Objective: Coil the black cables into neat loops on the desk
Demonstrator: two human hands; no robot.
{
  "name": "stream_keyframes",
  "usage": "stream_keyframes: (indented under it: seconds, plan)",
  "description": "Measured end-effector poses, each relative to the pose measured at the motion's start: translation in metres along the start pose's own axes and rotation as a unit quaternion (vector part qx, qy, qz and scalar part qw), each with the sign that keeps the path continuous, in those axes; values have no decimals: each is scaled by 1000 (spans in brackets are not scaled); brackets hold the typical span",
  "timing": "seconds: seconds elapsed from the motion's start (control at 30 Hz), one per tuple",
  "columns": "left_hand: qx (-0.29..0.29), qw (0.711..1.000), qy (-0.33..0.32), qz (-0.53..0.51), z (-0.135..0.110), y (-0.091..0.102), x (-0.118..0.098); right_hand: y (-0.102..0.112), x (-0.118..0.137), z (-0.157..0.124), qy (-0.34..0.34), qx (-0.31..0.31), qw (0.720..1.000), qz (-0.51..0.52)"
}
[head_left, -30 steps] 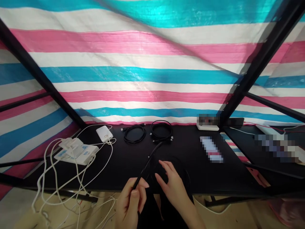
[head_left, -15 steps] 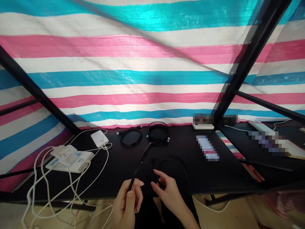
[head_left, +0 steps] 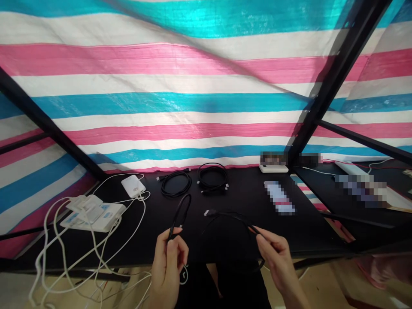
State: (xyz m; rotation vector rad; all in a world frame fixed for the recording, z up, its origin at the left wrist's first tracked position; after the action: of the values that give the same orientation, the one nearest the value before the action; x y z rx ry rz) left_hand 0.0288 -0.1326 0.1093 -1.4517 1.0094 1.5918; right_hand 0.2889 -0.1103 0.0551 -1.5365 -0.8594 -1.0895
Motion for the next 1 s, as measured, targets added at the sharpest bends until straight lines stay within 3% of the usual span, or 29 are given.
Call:
stream_keyframes:
  seconds: [0.13,0.23,0.37,0.53,0.9,1.0]
  plan:
    - [20,998,-39,34,7,4,2,43,-1,-1,52,-48,988,140]
    - [17,999,-37,31,6,7,9,54,4,-1,72,-25,988,133]
    - [-5,999,-40,5,3,10,4,33,18,1,77,63,994,-47]
    - [13,997,-73,9,3,9,-13,-5,27,-1,90,133,962,-219]
    - [61,984,-115,-122,-28,-9,-55,-15,8,5,114,97,938,-314]
    - [53,980,-116,-154,-34,-4,-64,-18,-3,7,133,100,936,-311]
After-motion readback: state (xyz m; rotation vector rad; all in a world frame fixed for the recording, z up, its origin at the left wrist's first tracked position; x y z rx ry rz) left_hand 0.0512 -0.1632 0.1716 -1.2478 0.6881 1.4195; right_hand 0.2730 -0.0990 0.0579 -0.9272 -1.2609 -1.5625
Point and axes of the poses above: each hand's wrist, its own z-axis towards the middle knuckle, its own y-axis out of the back of the hand, x = y × z, the point moved 9 cm from there along z, towards the middle knuckle, and after that the axes turned 3 degrees about z, right-handed, at the moved point
